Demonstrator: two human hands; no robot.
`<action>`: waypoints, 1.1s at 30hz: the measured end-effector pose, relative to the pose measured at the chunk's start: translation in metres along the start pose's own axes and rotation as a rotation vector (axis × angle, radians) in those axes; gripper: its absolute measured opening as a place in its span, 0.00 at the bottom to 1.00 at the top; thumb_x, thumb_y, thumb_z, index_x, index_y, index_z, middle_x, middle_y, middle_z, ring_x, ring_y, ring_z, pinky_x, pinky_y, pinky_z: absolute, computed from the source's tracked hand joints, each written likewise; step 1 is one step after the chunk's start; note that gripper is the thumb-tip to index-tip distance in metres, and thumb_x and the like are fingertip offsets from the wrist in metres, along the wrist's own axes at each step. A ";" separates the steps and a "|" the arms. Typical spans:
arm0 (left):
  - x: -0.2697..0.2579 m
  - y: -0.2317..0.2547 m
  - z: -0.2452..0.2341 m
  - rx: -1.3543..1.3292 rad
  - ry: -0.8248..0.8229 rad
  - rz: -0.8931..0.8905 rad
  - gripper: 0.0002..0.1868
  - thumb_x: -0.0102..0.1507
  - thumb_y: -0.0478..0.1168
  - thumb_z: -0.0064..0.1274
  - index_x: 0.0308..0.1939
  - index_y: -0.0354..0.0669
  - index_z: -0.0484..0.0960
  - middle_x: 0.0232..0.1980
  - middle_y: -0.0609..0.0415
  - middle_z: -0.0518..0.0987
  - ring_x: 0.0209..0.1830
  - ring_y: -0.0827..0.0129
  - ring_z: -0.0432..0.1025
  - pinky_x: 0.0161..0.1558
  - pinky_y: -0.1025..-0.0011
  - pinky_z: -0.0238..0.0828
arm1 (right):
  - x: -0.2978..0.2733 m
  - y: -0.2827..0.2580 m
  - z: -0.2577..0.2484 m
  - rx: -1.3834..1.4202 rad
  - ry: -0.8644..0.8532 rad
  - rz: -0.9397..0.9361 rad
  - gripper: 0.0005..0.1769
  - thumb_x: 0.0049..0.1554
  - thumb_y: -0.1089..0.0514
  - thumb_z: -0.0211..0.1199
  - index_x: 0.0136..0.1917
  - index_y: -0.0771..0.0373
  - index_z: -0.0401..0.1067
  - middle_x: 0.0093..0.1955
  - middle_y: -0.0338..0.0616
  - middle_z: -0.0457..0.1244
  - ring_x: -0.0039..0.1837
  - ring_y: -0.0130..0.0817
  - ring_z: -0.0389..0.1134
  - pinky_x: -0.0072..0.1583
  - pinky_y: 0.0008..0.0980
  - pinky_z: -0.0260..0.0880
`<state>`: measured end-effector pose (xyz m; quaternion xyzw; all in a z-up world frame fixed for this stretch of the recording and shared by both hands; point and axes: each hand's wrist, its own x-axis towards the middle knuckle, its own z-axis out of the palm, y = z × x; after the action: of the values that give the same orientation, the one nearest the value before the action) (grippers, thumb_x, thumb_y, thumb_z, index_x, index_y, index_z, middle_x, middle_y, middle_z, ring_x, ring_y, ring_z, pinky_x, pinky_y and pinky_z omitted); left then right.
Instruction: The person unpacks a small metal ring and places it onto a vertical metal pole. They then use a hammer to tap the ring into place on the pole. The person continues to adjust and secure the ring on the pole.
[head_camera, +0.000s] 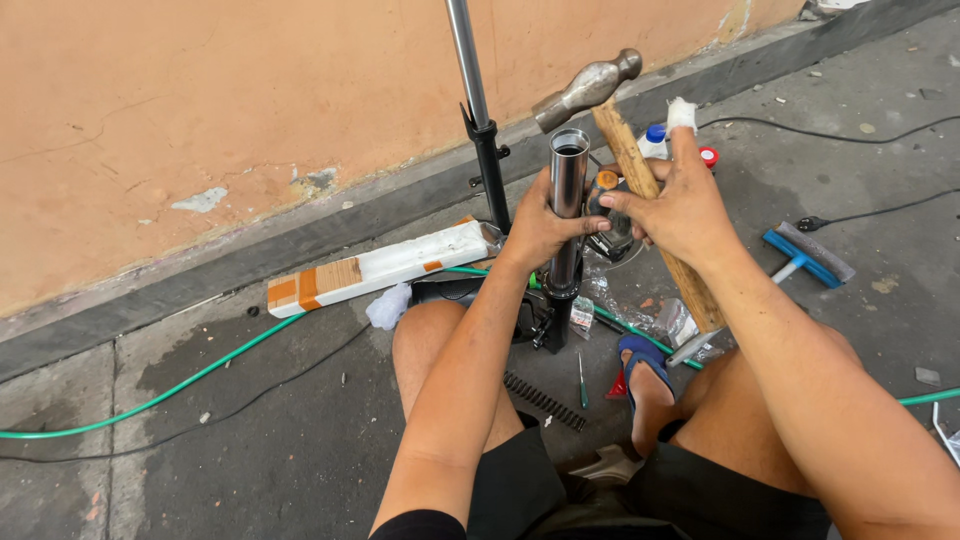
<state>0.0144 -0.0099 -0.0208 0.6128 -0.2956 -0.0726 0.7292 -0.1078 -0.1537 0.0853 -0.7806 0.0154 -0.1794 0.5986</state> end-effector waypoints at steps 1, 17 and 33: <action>0.000 0.000 0.001 0.000 -0.001 0.001 0.41 0.40 0.41 0.84 0.52 0.41 0.77 0.45 0.47 0.85 0.46 0.67 0.79 0.50 0.65 0.78 | 0.000 0.000 0.000 0.000 0.002 -0.001 0.36 0.56 0.71 0.69 0.61 0.68 0.43 0.54 0.59 0.69 0.22 0.34 0.62 0.22 0.27 0.63; 0.002 0.028 -0.012 0.008 0.026 -0.048 0.39 0.43 0.41 0.77 0.55 0.47 0.74 0.44 0.58 0.81 0.45 0.75 0.74 0.49 0.72 0.76 | -0.030 -0.083 -0.103 -0.969 0.114 -0.296 0.20 0.75 0.59 0.59 0.63 0.74 0.51 0.54 0.47 0.73 0.45 0.70 0.67 0.46 0.55 0.62; -0.003 0.027 -0.007 0.045 0.032 -0.063 0.35 0.42 0.42 0.78 0.49 0.48 0.75 0.44 0.58 0.83 0.43 0.76 0.76 0.48 0.74 0.75 | -0.049 -0.101 -0.083 -1.035 0.099 -0.304 0.26 0.72 0.58 0.62 0.71 0.78 0.56 0.53 0.55 0.70 0.52 0.80 0.65 0.46 0.64 0.60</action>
<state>0.0084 0.0036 0.0032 0.6390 -0.2663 -0.0791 0.7173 -0.1978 -0.1909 0.1852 -0.9574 0.0166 -0.2696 0.1017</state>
